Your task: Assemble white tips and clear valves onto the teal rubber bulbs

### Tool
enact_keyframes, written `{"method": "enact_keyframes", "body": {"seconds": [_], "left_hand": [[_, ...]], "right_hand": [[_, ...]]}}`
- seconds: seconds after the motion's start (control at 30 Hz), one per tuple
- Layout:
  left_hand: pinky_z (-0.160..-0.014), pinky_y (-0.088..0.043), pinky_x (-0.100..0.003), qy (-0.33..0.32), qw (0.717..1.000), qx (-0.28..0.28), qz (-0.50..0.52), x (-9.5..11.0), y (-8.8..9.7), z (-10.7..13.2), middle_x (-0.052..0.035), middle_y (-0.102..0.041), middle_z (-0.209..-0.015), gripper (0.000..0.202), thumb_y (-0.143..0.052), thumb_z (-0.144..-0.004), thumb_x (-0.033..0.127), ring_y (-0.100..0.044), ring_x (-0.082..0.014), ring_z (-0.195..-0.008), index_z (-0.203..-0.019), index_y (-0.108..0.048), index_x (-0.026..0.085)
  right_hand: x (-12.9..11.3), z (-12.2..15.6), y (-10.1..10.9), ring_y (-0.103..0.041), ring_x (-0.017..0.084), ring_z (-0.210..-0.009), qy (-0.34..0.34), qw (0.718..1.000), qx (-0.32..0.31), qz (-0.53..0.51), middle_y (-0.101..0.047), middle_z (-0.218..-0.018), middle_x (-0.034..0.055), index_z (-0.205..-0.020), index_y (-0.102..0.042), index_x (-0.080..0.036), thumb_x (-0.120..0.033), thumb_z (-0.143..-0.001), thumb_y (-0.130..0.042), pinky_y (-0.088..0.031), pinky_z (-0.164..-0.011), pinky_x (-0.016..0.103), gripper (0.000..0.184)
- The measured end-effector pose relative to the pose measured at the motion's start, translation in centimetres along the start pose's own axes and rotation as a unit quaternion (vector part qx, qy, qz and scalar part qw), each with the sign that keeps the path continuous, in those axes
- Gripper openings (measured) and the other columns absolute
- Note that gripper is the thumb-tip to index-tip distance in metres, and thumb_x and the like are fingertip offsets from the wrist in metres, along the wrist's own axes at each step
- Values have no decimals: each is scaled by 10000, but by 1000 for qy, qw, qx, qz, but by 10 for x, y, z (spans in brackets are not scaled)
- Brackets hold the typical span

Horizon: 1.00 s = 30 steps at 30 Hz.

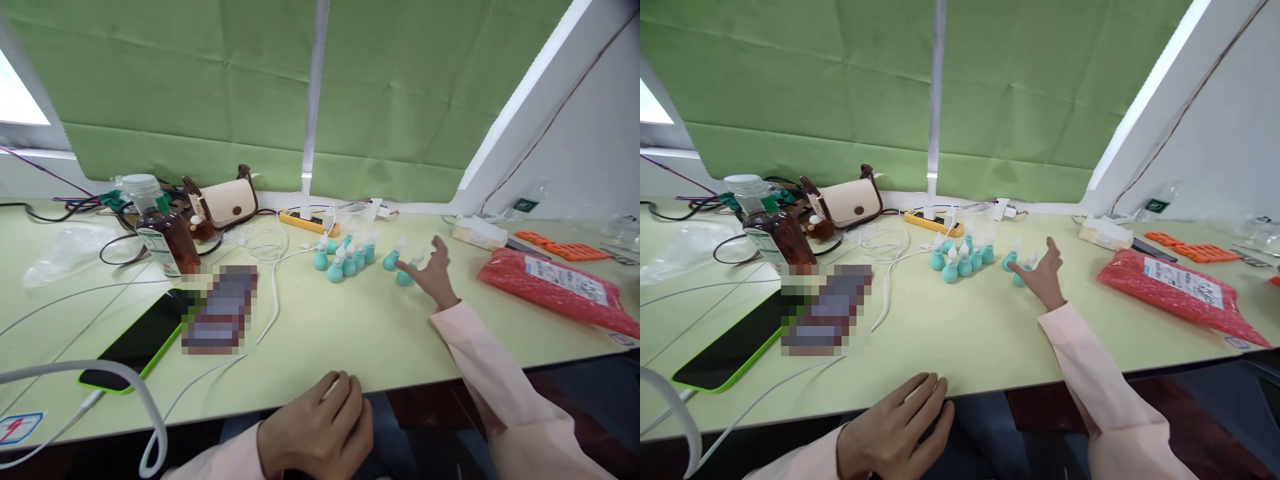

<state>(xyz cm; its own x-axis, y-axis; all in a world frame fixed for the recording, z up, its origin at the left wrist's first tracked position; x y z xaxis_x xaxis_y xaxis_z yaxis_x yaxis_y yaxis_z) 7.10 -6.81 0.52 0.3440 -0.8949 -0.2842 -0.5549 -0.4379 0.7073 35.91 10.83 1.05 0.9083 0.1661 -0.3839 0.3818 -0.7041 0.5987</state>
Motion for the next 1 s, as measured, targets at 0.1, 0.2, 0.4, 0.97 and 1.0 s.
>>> {"method": "enact_keyframes", "body": {"seconds": [0.1,0.2,0.4,0.97,1.0], "left_hand": [[-621,-511,-339,36,996,76,-24,2,-3,-19,-137,-657,-742,182,-412,-737,108,-616,-214,-693,-798,-584,94],[-605,-495,-341,97,991,89,-37,1,-10,-19,-135,-643,-743,162,-441,-723,134,-606,-220,-694,-806,-574,95],[-560,-449,-282,334,940,-23,63,-37,-18,2,-69,-611,-715,175,-420,-797,270,-583,-181,-643,-852,-528,144],[-492,-226,-248,445,794,-75,407,-92,-40,9,52,-325,-473,398,-291,-848,360,-288,-94,-452,-508,-381,175],[-483,-227,-248,454,786,-69,413,-93,-41,10,52,-303,-468,410,-270,-851,368,-278,-96,-449,-498,-361,179]], "right_hand": [[21,5,-24,-534,241,-805,-81,991,-98,-39,-541,-926,104,-1092,-372,-153,-454,-584,-615,-446,-656,376,639],[21,12,-21,-547,206,-667,-64,992,-95,-56,-579,-787,63,-930,-465,-176,-419,-649,-549,-451,-588,346,381],[-59,45,5,-505,196,-790,89,988,-29,-120,-518,-885,84,-925,-455,-186,-318,-690,-526,-428,-704,327,279],[-155,87,-30,-372,89,-461,337,860,-319,-214,-411,-507,-30,-571,-379,-179,-252,-708,-485,-248,-452,224,188],[-156,87,-30,-362,85,-454,335,857,-320,-224,-398,-498,-35,-566,-369,-180,-270,-725,-482,-246,-448,221,215]]}}
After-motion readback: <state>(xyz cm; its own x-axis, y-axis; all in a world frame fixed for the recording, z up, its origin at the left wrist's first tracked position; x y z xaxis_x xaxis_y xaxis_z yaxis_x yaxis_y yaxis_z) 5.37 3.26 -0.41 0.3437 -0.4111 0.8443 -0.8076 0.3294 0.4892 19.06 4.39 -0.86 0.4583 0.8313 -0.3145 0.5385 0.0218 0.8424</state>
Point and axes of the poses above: each hand's wrist, its own z-axis away from the middle knuckle, its own y-axis out of the back of the hand, x = y × z, the point moved 3 cm from there along -z, towards the middle knuckle
